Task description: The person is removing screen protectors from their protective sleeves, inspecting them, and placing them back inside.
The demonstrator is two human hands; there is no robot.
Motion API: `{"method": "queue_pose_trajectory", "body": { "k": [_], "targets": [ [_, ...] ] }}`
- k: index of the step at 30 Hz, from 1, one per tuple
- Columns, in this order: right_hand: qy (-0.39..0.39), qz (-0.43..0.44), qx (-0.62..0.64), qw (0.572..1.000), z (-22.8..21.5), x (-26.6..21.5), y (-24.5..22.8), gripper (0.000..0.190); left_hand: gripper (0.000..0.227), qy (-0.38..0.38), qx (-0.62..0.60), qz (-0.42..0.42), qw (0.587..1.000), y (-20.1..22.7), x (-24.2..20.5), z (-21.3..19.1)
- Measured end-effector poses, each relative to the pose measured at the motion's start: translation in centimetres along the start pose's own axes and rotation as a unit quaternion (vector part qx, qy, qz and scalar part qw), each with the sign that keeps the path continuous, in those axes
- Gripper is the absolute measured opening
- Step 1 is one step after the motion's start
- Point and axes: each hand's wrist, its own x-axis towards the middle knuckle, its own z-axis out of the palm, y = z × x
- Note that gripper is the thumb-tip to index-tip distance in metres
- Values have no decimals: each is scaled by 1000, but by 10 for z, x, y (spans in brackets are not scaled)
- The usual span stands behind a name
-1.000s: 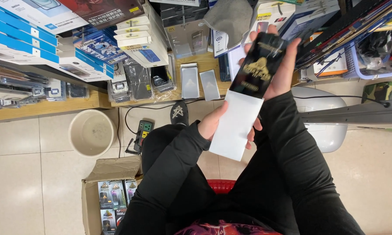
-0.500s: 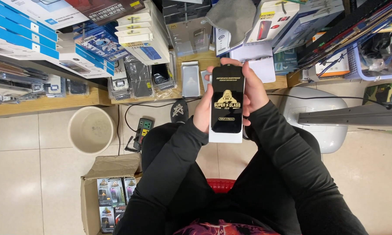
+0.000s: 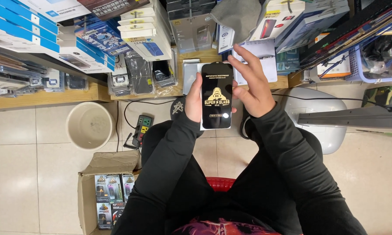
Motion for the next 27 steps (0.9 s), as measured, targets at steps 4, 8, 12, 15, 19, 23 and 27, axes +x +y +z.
{"method": "queue_pose_trajectory", "body": {
  "k": [4,8,12,15,19,23,27],
  "targets": [
    [-21,-15,-71,997,4,-1,4,62,70,2,9,-1,1000,-5,1,-6],
    [-13,-47,-139,989,14,-3,6,64,57,-2,-39,46,998,-2,1,-3],
    [-25,-91,-197,976,28,-8,4,65,64,-3,-33,38,999,5,3,6],
    [-43,-102,-201,973,37,-14,5,63,70,-6,-55,45,997,14,3,7],
    [-58,-135,-195,970,49,-18,0,64,69,24,-35,83,996,27,-1,10],
    [-75,-156,-187,967,61,-23,-8,62,74,14,-35,99,994,38,1,1],
    [-87,-173,-161,968,68,-27,-15,61,80,10,15,85,996,45,1,-10]
  ]
}}
